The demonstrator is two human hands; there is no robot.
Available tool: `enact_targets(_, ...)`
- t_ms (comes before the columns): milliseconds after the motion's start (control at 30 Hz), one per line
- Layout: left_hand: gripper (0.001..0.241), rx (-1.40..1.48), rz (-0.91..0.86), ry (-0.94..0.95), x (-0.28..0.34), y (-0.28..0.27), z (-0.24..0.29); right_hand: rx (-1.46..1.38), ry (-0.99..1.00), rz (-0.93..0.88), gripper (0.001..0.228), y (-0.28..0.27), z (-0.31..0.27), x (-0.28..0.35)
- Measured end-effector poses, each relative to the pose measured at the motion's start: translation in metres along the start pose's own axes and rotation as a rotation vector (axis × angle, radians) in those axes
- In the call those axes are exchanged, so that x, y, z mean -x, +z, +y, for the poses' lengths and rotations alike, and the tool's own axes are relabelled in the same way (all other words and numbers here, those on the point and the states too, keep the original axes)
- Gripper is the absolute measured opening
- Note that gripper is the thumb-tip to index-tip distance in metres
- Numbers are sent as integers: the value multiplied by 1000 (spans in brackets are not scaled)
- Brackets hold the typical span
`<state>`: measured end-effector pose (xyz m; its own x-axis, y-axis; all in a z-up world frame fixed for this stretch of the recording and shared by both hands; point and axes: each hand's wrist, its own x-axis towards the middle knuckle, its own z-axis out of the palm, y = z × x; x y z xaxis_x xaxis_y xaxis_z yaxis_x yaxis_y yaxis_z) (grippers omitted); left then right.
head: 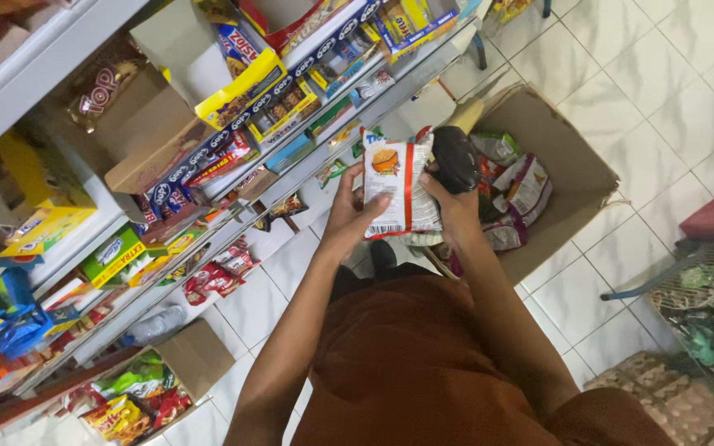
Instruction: The person scans the barcodes of various snack bags using a handheld scanner and places them into a cardboard box.
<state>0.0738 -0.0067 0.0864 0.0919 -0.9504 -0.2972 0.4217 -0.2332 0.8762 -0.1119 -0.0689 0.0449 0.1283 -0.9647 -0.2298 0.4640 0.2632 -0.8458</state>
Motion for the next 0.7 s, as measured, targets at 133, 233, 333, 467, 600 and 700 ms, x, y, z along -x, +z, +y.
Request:
enact_targets(133, 51, -143, 93, 88, -3, 8, 9, -5, 4, -30, 46, 11, -5, 1)
enact_targets(233, 50, -143, 94, 175, 6, 10, 9, 47, 8, -84, 54, 21, -14, 7)
enact_targets(333, 52, -135, 61, 204, 4, 15, 14, 93, -38, -103, 57, 32, -28, 4)
enact_targets(467, 89, -43, 71, 170, 11, 18, 20, 132, -20, -8, 56, 38, -36, 3)
enact_targets(600, 71, -344, -163, 385, 19, 12, 25, 158, 4, -27, 48, 26, -39, 0)
enact_targets(700, 56, -438, -178, 232, 16, 7, 23, 220, -24, -16, 35, 15, -33, -2)
